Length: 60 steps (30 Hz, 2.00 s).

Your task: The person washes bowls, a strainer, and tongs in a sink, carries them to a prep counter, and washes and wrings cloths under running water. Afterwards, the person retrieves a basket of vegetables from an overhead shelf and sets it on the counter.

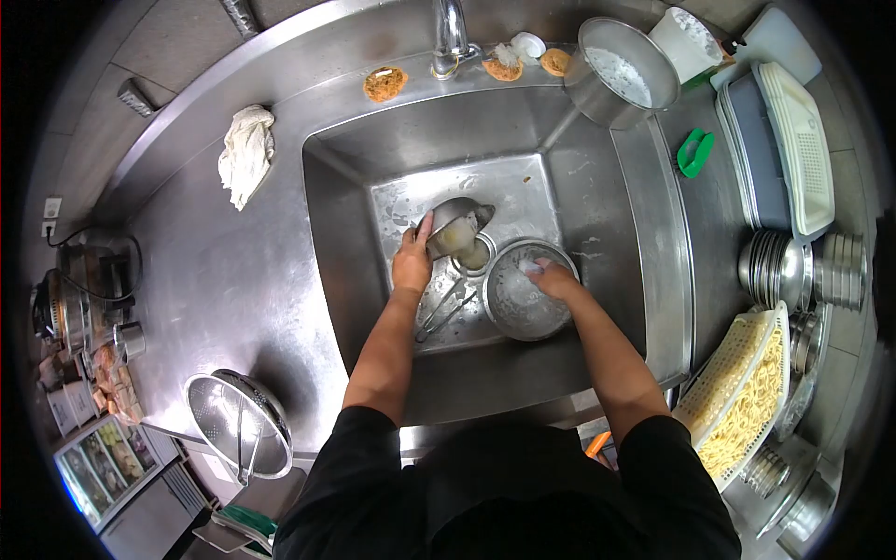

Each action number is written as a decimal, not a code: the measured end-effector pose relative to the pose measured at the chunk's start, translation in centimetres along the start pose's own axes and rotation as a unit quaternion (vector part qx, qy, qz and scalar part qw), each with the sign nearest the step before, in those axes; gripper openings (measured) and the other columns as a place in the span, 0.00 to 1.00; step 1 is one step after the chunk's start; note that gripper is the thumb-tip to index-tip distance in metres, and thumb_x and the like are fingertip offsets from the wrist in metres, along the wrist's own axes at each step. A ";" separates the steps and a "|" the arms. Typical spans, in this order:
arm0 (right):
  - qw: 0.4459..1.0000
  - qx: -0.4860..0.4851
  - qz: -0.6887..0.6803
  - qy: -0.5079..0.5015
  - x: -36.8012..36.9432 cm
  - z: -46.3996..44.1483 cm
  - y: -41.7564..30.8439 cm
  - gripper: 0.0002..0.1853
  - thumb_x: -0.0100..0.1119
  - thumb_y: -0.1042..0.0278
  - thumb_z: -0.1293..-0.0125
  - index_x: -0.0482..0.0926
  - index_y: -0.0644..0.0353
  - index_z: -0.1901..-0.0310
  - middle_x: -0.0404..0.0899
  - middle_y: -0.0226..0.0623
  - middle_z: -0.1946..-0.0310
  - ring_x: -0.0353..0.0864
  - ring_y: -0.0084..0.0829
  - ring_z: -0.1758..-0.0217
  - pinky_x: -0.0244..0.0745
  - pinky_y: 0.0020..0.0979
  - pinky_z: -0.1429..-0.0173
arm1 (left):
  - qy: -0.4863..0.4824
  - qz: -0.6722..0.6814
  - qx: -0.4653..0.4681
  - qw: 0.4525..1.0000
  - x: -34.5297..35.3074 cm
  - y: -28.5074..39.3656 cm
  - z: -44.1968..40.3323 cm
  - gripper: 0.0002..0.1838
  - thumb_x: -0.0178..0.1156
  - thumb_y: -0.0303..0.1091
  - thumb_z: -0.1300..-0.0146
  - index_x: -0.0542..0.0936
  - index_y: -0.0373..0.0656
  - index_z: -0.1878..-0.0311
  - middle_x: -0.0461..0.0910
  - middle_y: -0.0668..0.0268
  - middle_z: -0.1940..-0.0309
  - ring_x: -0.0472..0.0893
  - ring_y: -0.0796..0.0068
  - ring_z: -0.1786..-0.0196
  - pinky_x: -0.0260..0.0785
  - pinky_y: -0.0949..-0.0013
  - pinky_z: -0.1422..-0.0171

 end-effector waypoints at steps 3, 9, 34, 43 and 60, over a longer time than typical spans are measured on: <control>1.000 -0.014 0.013 0.010 0.0 0.5 -0.6 0.32 0.50 0.42 0.34 0.71 0.59 0.38 0.76 0.52 0.43 0.74 0.49 0.39 0.68 0.41 0.37 | -0.036 -0.037 0.023 0.998 -1.5 1.5 0.3 0.45 0.55 0.21 0.45 0.56 0.75 0.28 0.68 0.54 0.36 0.79 0.47 0.48 0.74 0.54 0.44; 0.998 -0.035 -0.023 0.041 -1.2 1.4 -3.5 0.32 0.52 0.42 0.35 0.72 0.61 0.39 0.77 0.55 0.47 0.77 0.51 0.42 0.71 0.41 0.40 | 0.049 0.026 0.017 0.998 -3.1 2.0 0.4 0.40 0.51 0.23 0.41 0.58 0.70 0.28 0.71 0.50 0.39 0.81 0.47 0.54 0.75 0.54 0.48; 0.931 -0.262 0.246 0.066 2.3 0.0 -13.9 0.20 0.57 0.58 0.39 0.76 0.49 0.45 0.78 0.49 0.51 0.76 0.52 0.45 0.73 0.46 0.43 | -0.059 0.481 -0.240 0.841 -8.5 4.9 4.9 0.27 0.49 0.21 0.44 0.70 0.44 0.38 0.79 0.63 0.73 0.70 0.76 0.88 0.61 0.73 0.91; 0.969 -0.162 0.168 0.081 -0.5 0.6 -14.4 0.17 0.57 0.65 0.40 0.78 0.58 0.49 0.80 0.51 0.52 0.79 0.48 0.47 0.72 0.47 0.43 | -0.098 0.465 -0.237 0.847 -9.5 4.8 4.6 0.24 0.50 0.22 0.45 0.71 0.40 0.42 0.77 0.61 0.75 0.70 0.74 0.89 0.62 0.73 0.91; 0.944 -0.282 0.166 -0.050 1.7 5.1 -18.6 0.17 0.56 0.65 0.39 0.75 0.55 0.48 0.77 0.46 0.49 0.75 0.47 0.42 0.66 0.48 0.37 | -0.118 0.474 -0.248 0.837 -10.8 2.0 3.0 0.21 0.51 0.25 0.48 0.77 0.40 0.48 0.77 0.61 0.80 0.71 0.74 0.91 0.61 0.71 0.93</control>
Point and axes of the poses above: each hand's wrist, its own z-axis away from the middle knuckle, its own x-axis out of the palm, y = z × x, the point moved 1 cm from there along -z, towards the middle knuckle
